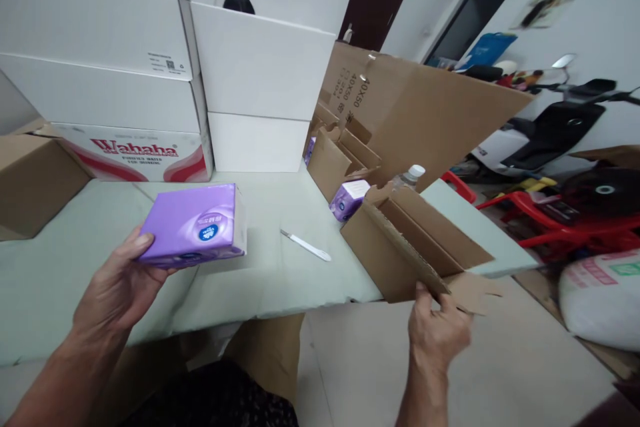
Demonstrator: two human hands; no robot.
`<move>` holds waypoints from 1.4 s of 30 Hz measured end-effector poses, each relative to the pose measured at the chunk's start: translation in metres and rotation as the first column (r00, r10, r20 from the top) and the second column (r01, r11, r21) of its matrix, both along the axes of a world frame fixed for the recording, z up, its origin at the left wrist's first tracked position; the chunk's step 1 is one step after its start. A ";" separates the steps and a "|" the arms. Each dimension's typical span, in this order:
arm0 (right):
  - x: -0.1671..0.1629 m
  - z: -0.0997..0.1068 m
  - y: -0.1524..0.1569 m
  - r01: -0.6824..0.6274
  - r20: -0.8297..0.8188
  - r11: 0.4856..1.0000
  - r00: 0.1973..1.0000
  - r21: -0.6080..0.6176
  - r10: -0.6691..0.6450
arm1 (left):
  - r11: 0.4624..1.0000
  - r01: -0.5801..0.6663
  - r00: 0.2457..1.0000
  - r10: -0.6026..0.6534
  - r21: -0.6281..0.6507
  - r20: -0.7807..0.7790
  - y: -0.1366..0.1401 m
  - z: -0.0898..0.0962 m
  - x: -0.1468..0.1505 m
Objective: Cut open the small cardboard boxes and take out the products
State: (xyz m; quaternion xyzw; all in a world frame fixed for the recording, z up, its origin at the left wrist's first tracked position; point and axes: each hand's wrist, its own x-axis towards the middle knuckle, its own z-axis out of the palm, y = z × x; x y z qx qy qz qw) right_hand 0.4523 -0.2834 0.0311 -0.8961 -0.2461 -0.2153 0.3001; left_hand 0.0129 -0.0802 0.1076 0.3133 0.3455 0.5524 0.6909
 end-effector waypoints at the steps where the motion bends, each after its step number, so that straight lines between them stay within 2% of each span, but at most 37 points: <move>1: -0.001 -0.003 0.008 0.026 -0.007 1.000 1.000 -0.008 -0.026 | 1.000 0.006 1.000 -0.006 -0.003 -0.008 -0.001 -0.001 0.002; 3: -0.006 -0.004 0.022 0.074 -0.027 0.997 0.997 0.001 -0.074 | 1.000 0.010 1.000 -0.010 -0.011 -0.019 -0.003 -0.002 0.005; 7: -0.018 -0.002 0.040 0.049 -0.015 0.996 0.999 -0.072 -0.050 | 1.000 0.007 1.000 -0.007 -0.020 -0.022 -0.003 -0.005 0.010; 15: -0.006 -0.003 0.022 0.143 0.054 0.969 0.989 -0.201 -0.135 | 0.998 0.036 0.999 -0.036 -0.053 -0.006 -0.001 -0.007 0.016; 19: -0.003 0.006 0.024 0.150 0.011 0.949 0.988 -0.278 -0.153 | 0.998 0.035 0.999 -0.036 -0.061 -0.006 0.001 -0.008 0.017; 26: 0.002 0.028 0.047 0.065 -0.090 0.909 0.990 -0.411 -0.112 | 0.995 0.049 0.999 -0.050 -0.083 -0.004 -0.003 -0.012 0.019; 28: 0.000 0.031 0.042 0.037 -0.114 0.922 0.990 -0.386 -0.088 | 0.995 0.052 0.999 -0.052 -0.080 0.001 -0.003 -0.014 0.019; 30: -0.011 0.031 0.032 0.015 -0.132 0.953 0.990 -0.304 -0.058 | 0.996 0.047 0.999 -0.048 -0.080 -0.002 -0.002 -0.016 0.019; 33: -0.046 0.026 0.017 0.040 -0.116 0.997 0.992 -0.067 -0.047 | 0.996 0.032 0.999 -0.034 -0.085 -0.017 0.002 -0.018 0.019; 35: -0.072 0.022 0.022 -0.027 -0.098 0.994 0.994 0.108 0.038 | 0.996 0.038 0.999 -0.041 -0.086 -0.035 0.005 -0.018 0.021; 37: -0.089 0.017 0.045 -0.280 -0.178 0.944 0.934 0.175 0.310 | 0.994 0.062 0.997 -0.067 -0.085 -0.049 0.006 -0.019 0.024; 39: -0.092 0.011 0.084 -0.498 -0.237 0.849 0.816 0.177 0.527 | 0.993 0.080 0.995 -0.085 -0.084 -0.056 0.006 -0.020 0.027; 41: -0.081 0.007 0.133 -0.618 -0.286 0.772 0.721 0.146 0.632 | 0.993 0.077 0.995 -0.082 -0.084 -0.059 0.004 -0.022 0.029; 42: -0.073 0.005 0.158 -0.635 -0.297 0.760 0.706 0.139 0.643 | 0.994 0.071 0.995 -0.076 -0.085 -0.064 0.003 -0.023 0.029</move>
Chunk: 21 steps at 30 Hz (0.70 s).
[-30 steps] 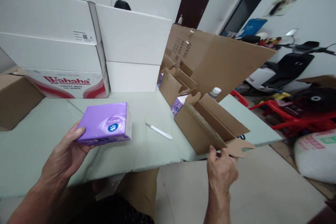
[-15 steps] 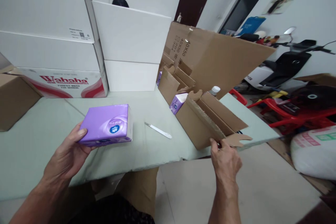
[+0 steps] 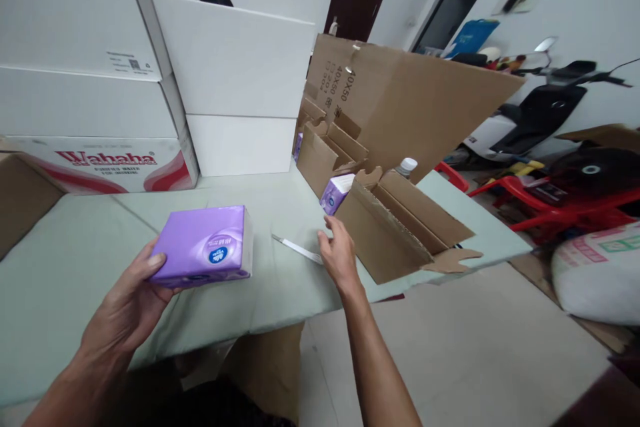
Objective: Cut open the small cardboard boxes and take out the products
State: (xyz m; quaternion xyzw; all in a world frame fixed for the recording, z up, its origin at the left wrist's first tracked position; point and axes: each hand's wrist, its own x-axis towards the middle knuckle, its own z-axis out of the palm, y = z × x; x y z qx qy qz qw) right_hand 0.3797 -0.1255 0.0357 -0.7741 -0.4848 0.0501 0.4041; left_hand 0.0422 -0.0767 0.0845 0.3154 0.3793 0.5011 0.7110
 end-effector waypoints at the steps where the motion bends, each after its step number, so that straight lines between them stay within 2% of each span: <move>1: 0.010 -0.002 0.024 -0.009 -0.002 1.000 1.000 -0.008 0.009 | 1.000 -0.006 1.000 0.006 0.000 -0.006 0.000 -0.001 0.000; 5: 0.046 -0.009 0.098 0.010 -0.005 0.999 1.000 -0.042 -0.010 | 0.999 -0.033 0.999 0.033 -0.011 -0.026 0.002 -0.004 -0.004; 7: 0.056 -0.014 0.113 0.046 -0.009 0.998 0.999 -0.047 -0.047 | 0.999 -0.045 0.998 0.045 -0.015 -0.032 0.005 -0.005 -0.005; 9: 0.057 -0.020 0.109 0.068 -0.017 0.997 0.998 -0.044 -0.069 | 0.999 -0.051 0.998 0.050 -0.017 -0.043 0.007 -0.006 -0.004; 12: 0.040 -0.027 0.067 0.072 -0.031 0.997 0.997 -0.027 -0.072 | 0.999 -0.032 0.998 0.031 -0.025 -0.047 0.011 -0.008 0.001; 15: 0.016 -0.035 -0.010 0.081 -0.058 0.996 0.995 -0.032 -0.083 | 0.999 0.003 0.999 -0.005 -0.044 -0.036 0.014 -0.011 0.007; 17: 0.010 -0.042 -0.066 0.160 -0.076 0.986 0.984 -0.056 -0.164 | 0.998 0.015 0.999 -0.017 -0.054 -0.036 0.016 -0.012 0.011; 18: 0.012 -0.046 -0.090 0.284 -0.100 0.958 0.953 -0.049 -0.288 | 0.998 0.019 0.999 -0.021 -0.057 -0.037 0.017 -0.012 0.012; 20: 0.024 -0.051 -0.127 0.527 -0.107 0.850 0.844 -0.017 -0.526 | 0.998 0.024 0.999 -0.026 -0.054 -0.036 0.017 -0.012 0.015; 21: 0.033 -0.052 -0.138 0.598 -0.112 0.802 0.797 -0.003 -0.594 | 0.998 0.030 0.999 -0.032 -0.051 -0.034 0.017 -0.012 0.016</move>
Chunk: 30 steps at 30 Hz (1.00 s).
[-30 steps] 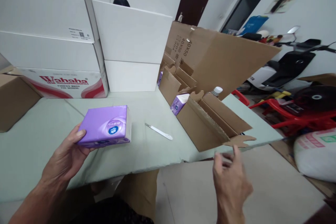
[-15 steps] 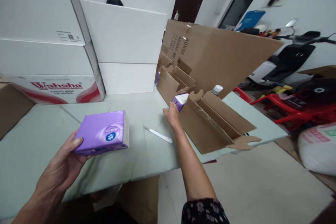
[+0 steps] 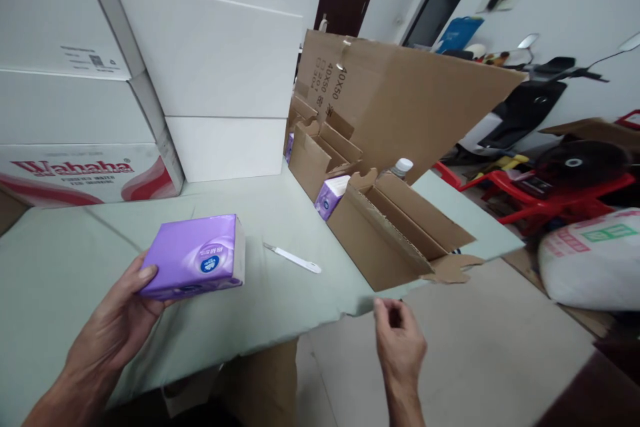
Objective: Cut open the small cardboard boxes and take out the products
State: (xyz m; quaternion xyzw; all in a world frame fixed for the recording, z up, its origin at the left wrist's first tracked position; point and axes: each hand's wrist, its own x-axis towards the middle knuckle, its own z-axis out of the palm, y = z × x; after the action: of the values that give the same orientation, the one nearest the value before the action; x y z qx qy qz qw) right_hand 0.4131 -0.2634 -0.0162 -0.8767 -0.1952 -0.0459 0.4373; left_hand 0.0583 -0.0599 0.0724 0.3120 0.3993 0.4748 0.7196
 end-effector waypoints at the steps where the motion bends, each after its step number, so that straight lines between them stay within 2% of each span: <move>1: 0.010 0.001 -0.006 0.041 -0.002 0.999 0.999 0.005 -0.041 | 1.000 0.007 1.000 -0.007 0.003 0.001 -0.001 0.000 0.001; 3: 0.028 0.006 -0.006 0.023 -0.011 1.000 1.000 -0.003 -0.023 | 1.000 0.021 1.000 -0.021 0.009 0.005 -0.005 -0.001 0.005; 5: 0.040 0.014 0.004 -0.063 -0.020 0.998 0.998 -0.015 0.063 | 0.999 0.036 0.999 -0.036 0.011 0.009 -0.011 -0.001 0.008; 8: 0.047 0.019 0.021 -0.138 -0.005 0.990 0.990 -0.001 0.138 | 0.999 0.048 0.999 -0.048 0.006 0.005 -0.018 -0.001 0.011; 16: 0.046 0.001 0.055 -0.197 -0.021 0.975 0.979 0.103 0.201 | 0.997 0.074 0.997 -0.074 0.005 -0.029 -0.020 0.003 0.017; 20: 0.056 -0.004 0.083 -0.261 0.029 0.961 0.965 0.093 0.259 | 0.997 0.078 0.996 -0.078 0.005 -0.042 -0.021 0.004 0.019; 30: 0.083 -0.010 0.161 -0.320 0.091 0.946 0.945 0.044 0.315 | 0.999 0.045 0.997 -0.044 0.008 -0.059 -0.018 0.008 0.009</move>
State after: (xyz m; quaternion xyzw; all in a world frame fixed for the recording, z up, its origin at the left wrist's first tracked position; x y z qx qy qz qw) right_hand 0.4960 -0.1023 -0.0266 -0.8181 -0.3506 -0.0169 0.4556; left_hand 0.0676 -0.0781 0.0808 0.3381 0.4110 0.4512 0.7164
